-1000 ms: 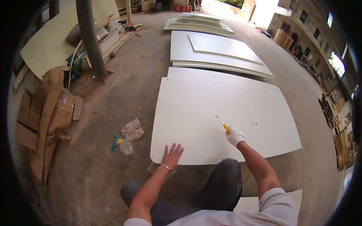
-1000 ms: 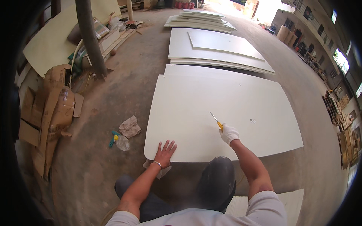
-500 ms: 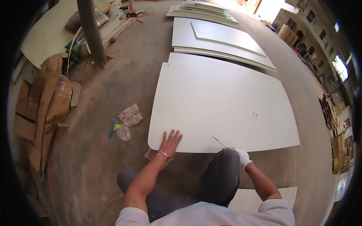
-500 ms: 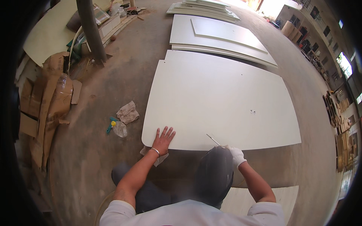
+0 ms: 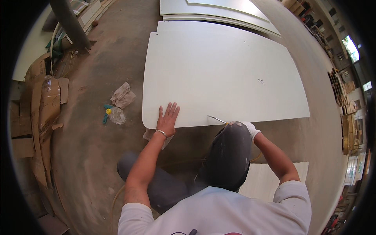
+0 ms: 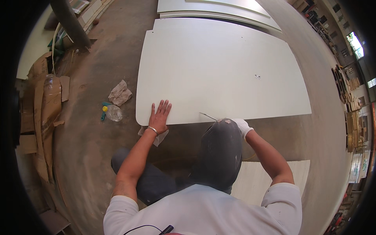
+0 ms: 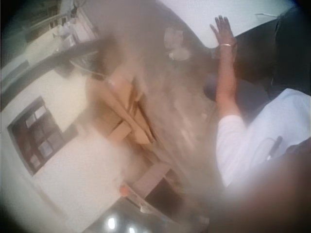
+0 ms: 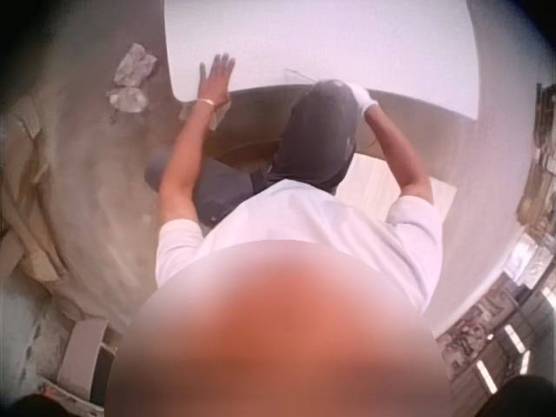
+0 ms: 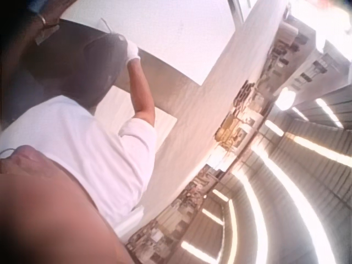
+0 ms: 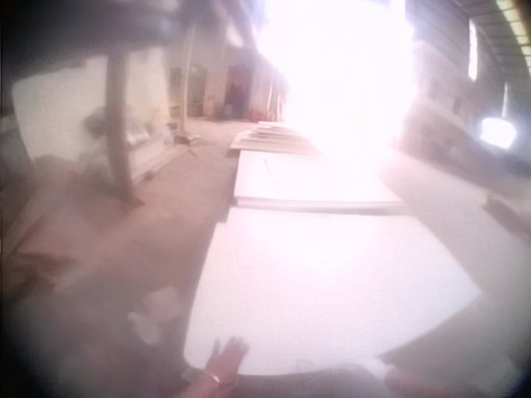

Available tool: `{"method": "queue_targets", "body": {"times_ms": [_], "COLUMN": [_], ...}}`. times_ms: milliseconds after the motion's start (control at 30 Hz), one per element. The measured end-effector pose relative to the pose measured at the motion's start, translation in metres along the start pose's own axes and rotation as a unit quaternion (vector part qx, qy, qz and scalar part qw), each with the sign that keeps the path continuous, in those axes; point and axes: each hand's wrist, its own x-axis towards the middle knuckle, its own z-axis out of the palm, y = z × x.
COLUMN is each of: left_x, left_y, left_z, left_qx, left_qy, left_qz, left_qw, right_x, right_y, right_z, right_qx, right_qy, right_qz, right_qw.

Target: The person puts on gloves, then uses a squeegee, an air blower, and a cloth to clean several white panels laid on the floor. The person wipes the panels and uses the blower to remove dust or debris.

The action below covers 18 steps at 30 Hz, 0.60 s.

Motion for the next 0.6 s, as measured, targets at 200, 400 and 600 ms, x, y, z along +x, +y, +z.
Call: {"method": "queue_targets", "body": {"times_ms": [200,400,600], "left_x": [0.003,0.0,-0.004], "left_y": [0.0,-0.005,-0.001], "left_z": [0.024,0.024,0.013], "left_qx": [0.031,0.046,0.02], "left_qy": [0.04,0.045,0.02], "left_qz": [0.026,0.07,0.112], "left_qw": [0.998,0.995,0.993], "right_x": [-0.053,-0.126,-0.155], "right_y": [0.051,0.169,0.218], "right_z": [-0.012,-0.036,-0.017], "right_qx": [-0.093,0.059,0.17], "right_qy": [0.136,0.337,0.312], "right_qz": [0.271,0.462,0.509], "right_qw": [0.948,0.818,0.784]}}
